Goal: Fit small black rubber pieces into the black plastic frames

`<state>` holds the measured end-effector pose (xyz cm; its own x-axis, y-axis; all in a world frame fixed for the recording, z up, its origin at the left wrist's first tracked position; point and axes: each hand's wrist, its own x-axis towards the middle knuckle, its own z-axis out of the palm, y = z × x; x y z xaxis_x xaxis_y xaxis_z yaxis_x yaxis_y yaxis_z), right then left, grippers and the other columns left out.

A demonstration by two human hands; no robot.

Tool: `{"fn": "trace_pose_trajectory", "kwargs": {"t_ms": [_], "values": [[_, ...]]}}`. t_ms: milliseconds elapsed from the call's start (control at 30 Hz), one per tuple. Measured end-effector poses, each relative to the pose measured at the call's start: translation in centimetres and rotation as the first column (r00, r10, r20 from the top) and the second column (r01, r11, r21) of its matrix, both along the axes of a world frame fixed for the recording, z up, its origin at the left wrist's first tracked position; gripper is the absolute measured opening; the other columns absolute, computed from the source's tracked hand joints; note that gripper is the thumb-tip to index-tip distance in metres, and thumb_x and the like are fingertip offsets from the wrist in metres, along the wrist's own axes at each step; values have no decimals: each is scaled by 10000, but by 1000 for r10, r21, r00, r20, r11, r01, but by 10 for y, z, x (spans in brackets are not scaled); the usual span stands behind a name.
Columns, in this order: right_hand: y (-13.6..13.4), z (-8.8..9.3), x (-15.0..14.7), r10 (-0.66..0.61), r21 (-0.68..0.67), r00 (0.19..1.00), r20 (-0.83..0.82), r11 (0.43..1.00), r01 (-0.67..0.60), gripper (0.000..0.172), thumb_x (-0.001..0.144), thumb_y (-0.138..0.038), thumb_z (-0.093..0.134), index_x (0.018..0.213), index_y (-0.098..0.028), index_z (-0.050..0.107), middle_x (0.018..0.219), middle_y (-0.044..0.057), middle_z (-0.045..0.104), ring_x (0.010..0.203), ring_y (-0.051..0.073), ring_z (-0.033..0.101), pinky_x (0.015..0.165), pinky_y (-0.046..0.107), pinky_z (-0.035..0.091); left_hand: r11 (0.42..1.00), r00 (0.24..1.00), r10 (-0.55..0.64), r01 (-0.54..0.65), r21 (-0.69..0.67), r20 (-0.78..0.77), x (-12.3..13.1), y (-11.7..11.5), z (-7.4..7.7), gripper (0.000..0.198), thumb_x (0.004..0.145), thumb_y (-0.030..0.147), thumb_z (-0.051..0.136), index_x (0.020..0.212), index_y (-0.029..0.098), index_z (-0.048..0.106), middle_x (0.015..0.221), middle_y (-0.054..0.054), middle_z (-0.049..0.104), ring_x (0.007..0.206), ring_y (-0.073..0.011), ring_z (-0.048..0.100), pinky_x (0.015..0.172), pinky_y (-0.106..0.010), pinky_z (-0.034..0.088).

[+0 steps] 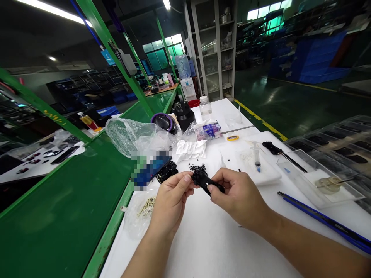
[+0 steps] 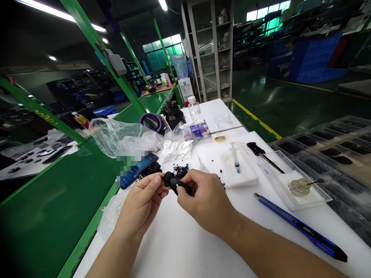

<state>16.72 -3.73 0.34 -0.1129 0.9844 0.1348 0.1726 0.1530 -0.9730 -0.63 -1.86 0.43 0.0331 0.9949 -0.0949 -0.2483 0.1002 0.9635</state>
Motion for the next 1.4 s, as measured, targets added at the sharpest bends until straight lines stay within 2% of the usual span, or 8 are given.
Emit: {"fn": "trace_pose_trajectory", "kwargs": {"t_ms": [200, 400, 733, 1033, 1233, 1400], "values": [[-1, -1, -1, 8, 25, 1000, 1, 1000, -8, 81, 807, -217, 597, 730, -201, 579, 609, -38, 561, 547, 104, 484, 471, 210, 340, 999, 999, 28, -29, -25, -35, 0, 2, -1, 243, 702, 364, 817, 824, 161, 764, 648, -35, 714, 612, -102, 597, 586, -195, 430], [0, 1, 0, 6, 81, 999, 37, 997, -9, 78, 787, -188, 600, 714, -202, 578, 587, -50, 537, 528, 95, 463, 474, 214, 335, 999, 992, 3, -8, -33, -124, -3, 2, 5, 248, 686, 352, 822, 794, 137, 765, 617, -44, 699, 585, -109, 578, 568, -207, 418], [-1, 3, 2, 48, 63, 998, 29, 997, -50, 57, 785, -177, 597, 742, -194, 630, 592, -48, 542, 534, 90, 452, 482, 212, 344, 1000, 985, -14, 13, -3, -170, -3, 1, 7, 216, 682, 337, 822, 738, 145, 738, 631, -31, 685, 608, -110, 570, 595, -209, 420], [-2, 5, 3, 80, 27, 997, -13, 996, -80, 61, 790, -182, 594, 752, -190, 641, 609, -38, 559, 549, 98, 468, 489, 213, 358, 1000, 997, -11, 9, -17, -79, -2, 2, 7, 215, 647, 269, 851, 792, 169, 727, 630, 1, 684, 571, -91, 572, 580, -194, 446], [-2, 4, 3, 101, -5, 995, -24, 995, -102, 61, 794, -187, 593, 758, -189, 642, 622, -31, 567, 550, 99, 461, 491, 218, 363, 999, 1000, -15, 15, -50, 5, -7, 5, 2, 217, 609, 220, 876, 743, 162, 716, 617, 17, 673, 551, -66, 575, 567, -159, 459], [1, 5, 5, 139, -73, 988, -65, 987, -143, 76, 816, -205, 577, 793, -191, 647, 647, -20, 596, 592, 123, 544, 529, 233, 419, 992, 997, -51, 58, -109, 62, -9, 6, 2, 225, 601, 209, 881, 738, 153, 712, 622, 11, 676, 544, -71, 592, 551, -163, 482]]}}
